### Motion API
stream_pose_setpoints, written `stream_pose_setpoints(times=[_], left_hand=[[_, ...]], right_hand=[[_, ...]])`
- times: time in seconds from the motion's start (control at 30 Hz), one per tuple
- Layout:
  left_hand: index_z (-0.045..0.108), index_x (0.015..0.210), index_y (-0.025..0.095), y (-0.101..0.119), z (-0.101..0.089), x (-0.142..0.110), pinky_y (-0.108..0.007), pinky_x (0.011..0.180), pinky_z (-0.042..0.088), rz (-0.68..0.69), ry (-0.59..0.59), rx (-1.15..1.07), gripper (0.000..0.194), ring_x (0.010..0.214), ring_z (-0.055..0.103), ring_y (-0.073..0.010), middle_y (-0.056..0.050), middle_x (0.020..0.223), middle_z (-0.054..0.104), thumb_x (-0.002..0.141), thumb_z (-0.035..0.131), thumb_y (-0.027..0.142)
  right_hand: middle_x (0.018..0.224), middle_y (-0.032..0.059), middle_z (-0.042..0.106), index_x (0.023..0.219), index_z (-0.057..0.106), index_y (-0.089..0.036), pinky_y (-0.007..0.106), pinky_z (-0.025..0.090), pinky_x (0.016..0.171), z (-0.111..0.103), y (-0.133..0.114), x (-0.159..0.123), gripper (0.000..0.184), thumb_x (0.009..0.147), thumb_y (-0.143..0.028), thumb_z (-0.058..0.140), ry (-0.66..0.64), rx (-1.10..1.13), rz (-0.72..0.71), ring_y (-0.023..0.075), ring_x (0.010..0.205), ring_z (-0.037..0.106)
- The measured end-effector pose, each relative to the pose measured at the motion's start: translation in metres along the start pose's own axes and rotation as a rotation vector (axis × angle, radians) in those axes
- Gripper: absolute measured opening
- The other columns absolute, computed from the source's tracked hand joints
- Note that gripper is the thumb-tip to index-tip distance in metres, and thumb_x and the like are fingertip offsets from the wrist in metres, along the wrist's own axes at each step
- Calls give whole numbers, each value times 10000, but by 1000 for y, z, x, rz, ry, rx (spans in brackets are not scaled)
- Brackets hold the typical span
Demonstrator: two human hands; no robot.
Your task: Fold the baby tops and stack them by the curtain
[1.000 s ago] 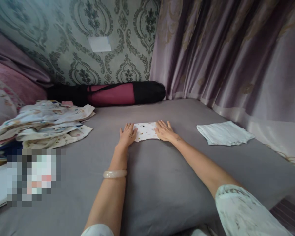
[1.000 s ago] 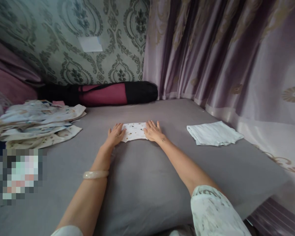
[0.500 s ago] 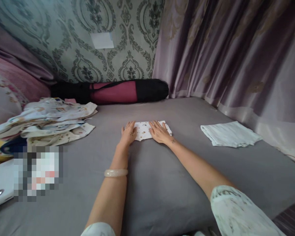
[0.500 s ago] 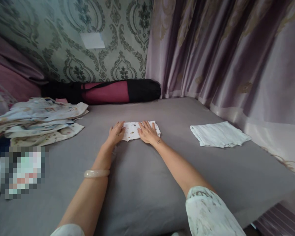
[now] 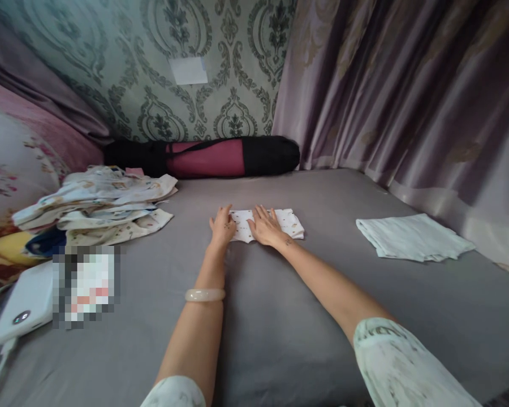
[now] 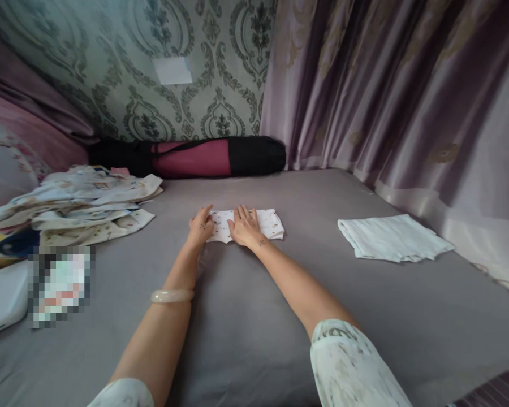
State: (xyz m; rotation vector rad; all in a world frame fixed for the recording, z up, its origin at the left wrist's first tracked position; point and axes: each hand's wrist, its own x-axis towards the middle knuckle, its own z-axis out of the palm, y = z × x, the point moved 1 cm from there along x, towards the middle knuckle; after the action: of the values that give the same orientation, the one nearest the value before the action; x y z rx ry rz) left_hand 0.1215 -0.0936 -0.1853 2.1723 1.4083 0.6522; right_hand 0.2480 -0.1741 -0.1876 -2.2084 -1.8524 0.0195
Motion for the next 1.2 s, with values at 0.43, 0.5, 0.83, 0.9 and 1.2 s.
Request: stream_pose_setpoints(times=[0.43, 0.5, 0.83, 0.9, 1.2], left_hand=[[572, 1269, 160, -17, -9, 10, -371, 1054, 395, -144, 122, -241, 451, 1237, 543, -220, -128, 1296, 614, 869, 367, 118], [585, 1257, 150, -21, -7, 12, -368, 1045, 411, -145, 147, -298, 457, 1216, 559, -225, -135, 1280, 623, 854, 371, 113], [611, 1206, 138, -28, -5, 18, -349, 1040, 429, -169, 224, -408, 464, 1200, 571, -217, -134, 1244, 640, 811, 373, 81], [611, 1205, 133, -29, -4, 18, -358, 1043, 427, -174, 230, -418, 461, 1200, 571, -225, -143, 1244, 638, 810, 377, 85], [609, 1198, 127, -29, -3, 19, -389, 1044, 428, -170, 239, -459, 431, 1194, 572, -240, -156, 1239, 637, 830, 386, 114]], right_hand=[[1502, 185, 365, 1433, 380, -35, 518, 140, 1139, 3, -2, 9, 559, 970, -340, 308, -25, -27, 26, 304, 1410, 261], [1515, 189, 340, 1436, 371, -26, 528, 107, 1146, 0, -10, 13, 562, 969, -331, 300, -36, -23, 30, 299, 1424, 231], [1548, 169, 274, 1462, 327, -5, 473, 62, 1165, 18, -36, 23, 635, 983, -414, 242, -63, -10, 69, 276, 1446, 168], [1553, 165, 264, 1467, 321, -14, 472, 61, 1164, 18, -35, 23, 638, 983, -420, 235, -74, -13, 67, 273, 1447, 163], [1555, 165, 261, 1468, 314, -24, 482, 42, 1166, 11, -55, 27, 599, 983, -362, 219, -68, 12, 12, 260, 1454, 142]])
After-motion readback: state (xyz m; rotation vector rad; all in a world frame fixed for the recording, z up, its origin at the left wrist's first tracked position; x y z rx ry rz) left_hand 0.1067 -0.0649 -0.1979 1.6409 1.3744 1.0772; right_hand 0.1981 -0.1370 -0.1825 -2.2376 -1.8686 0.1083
